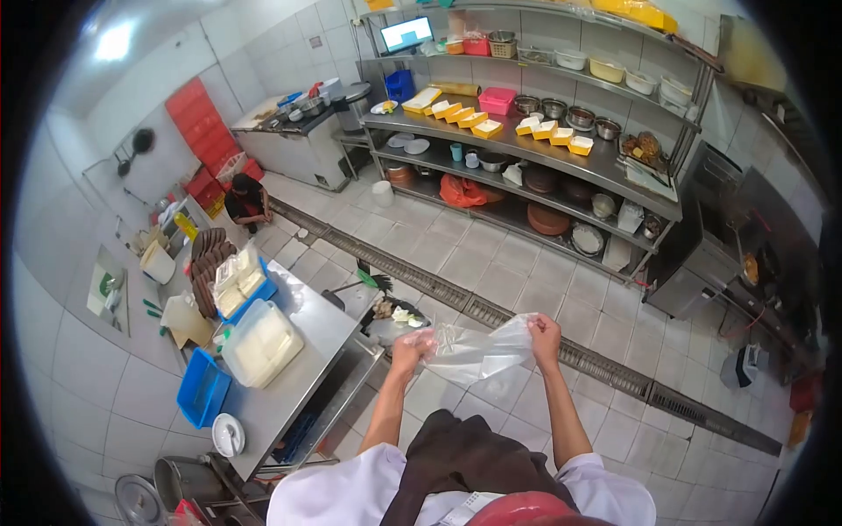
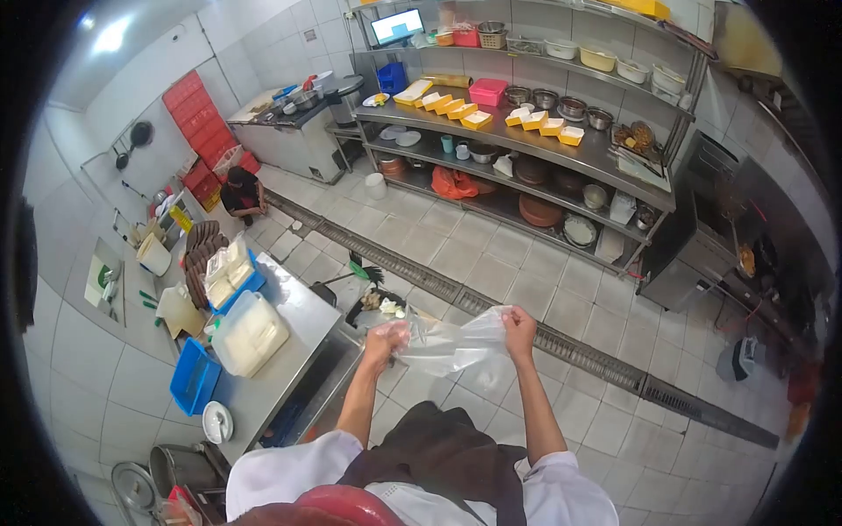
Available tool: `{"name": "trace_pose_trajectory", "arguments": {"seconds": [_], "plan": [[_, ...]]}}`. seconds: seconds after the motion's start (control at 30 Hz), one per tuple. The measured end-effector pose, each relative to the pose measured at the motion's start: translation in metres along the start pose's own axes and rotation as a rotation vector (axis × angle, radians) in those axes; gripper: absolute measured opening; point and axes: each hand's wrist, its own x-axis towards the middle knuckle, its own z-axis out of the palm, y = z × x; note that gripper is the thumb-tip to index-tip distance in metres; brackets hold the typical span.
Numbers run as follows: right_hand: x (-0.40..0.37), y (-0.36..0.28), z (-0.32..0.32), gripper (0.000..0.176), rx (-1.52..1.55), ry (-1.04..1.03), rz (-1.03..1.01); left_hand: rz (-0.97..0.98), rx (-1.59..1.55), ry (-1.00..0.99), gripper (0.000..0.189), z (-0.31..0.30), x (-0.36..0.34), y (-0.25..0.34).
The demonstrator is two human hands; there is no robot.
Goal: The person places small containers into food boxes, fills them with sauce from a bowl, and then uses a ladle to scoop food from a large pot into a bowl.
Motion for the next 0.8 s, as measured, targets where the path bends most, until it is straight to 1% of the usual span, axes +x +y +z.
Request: {"name": "trace_pose_trajectory", "arguments": {"seconds": [0.03, 0.07, 0.13, 0.17, 0.23, 0.27, 0.3, 0.33, 0.4, 0.43, 0.47, 0.5, 0.53, 0.57, 0.63, 0.67, 0.7, 0.73, 0.77, 0.8], "plan": [[0.015, 0.002, -0.007, 0.018, 0.036, -0.01, 0.038, 0.051, 0.023, 0.005, 0.027, 0.012, 0.014, 0.008], [0.034, 0.004, -0.012, 0.018, 0.04, -0.015, 0.04, 0.051, 0.025, 0.011, 0.027, 0.021, 0.035, 0.012], [0.072, 0.009, -0.02, 0.023, 0.22, -0.025, 0.072, 0.077, 0.101, -0.048, 0.02, 0.035, 0.081, 0.016], [0.093, 0.021, -0.025, 0.023, 0.224, -0.029, 0.073, 0.114, 0.041, -0.005, 0.018, 0.046, 0.106, 0.016], [0.142, 0.051, -0.04, 0.024, 0.31, 0.011, 0.061, 0.137, 0.04, 0.041, 0.019, 0.064, 0.16, 0.022], [0.166, 0.05, -0.05, 0.024, 0.312, 0.006, 0.064, 0.159, 0.037, 0.081, 0.021, 0.072, 0.185, 0.027], [0.193, 0.049, -0.065, 0.022, 0.325, 0.052, 0.039, 0.175, -0.038, 0.125, 0.019, 0.084, 0.212, 0.031], [0.211, 0.05, -0.081, 0.02, 0.333, 0.097, 0.03, 0.159, -0.036, 0.136, 0.019, 0.094, 0.228, 0.028], [0.268, 0.07, -0.118, 0.014, 0.282, 0.254, 0.14, 0.129, -0.029, 0.184, 0.015, 0.117, 0.3, 0.048], [0.284, 0.068, -0.137, 0.01, 0.249, 0.25, 0.104, 0.203, 0.009, 0.099, 0.013, 0.125, 0.326, 0.052], [0.307, 0.057, -0.156, 0.006, 0.213, 0.24, 0.054, 0.191, -0.001, 0.108, 0.013, 0.141, 0.345, 0.057], [0.344, 0.056, -0.168, 0.006, 0.212, 0.236, 0.031, 0.194, 0.018, 0.102, 0.013, 0.163, 0.378, 0.072], [0.363, 0.061, -0.183, 0.004, 0.258, 0.275, 0.006, 0.173, 0.045, 0.101, 0.013, 0.183, 0.398, 0.081], [0.369, 0.07, -0.199, 0.004, 0.3, 0.315, 0.001, 0.148, 0.047, 0.109, 0.013, 0.201, 0.411, 0.084], [0.399, 0.077, -0.227, 0.004, 0.275, 0.329, 0.036, 0.193, 0.036, 0.024, 0.012, 0.239, 0.455, 0.107], [0.418, 0.083, -0.237, 0.005, 0.251, 0.346, 0.063, 0.195, 0.04, 0.03, 0.012, 0.256, 0.477, 0.115], [0.436, 0.093, -0.243, 0.005, 0.255, 0.341, 0.071, 0.179, 0.05, -0.018, 0.012, 0.271, 0.495, 0.121], [0.455, 0.099, -0.247, 0.004, 0.285, 0.352, 0.024, 0.163, 0.058, -0.065, 0.012, 0.284, 0.515, 0.126], [0.475, 0.107, -0.251, 0.003, 0.312, 0.364, -0.022, 0.159, 0.061, -0.06, 0.012, 0.296, 0.534, 0.13], [0.498, 0.115, -0.255, 0.003, 0.312, 0.361, -0.016, 0.182, 0.102, -0.108, 0.014, 0.309, 0.554, 0.133]]}}
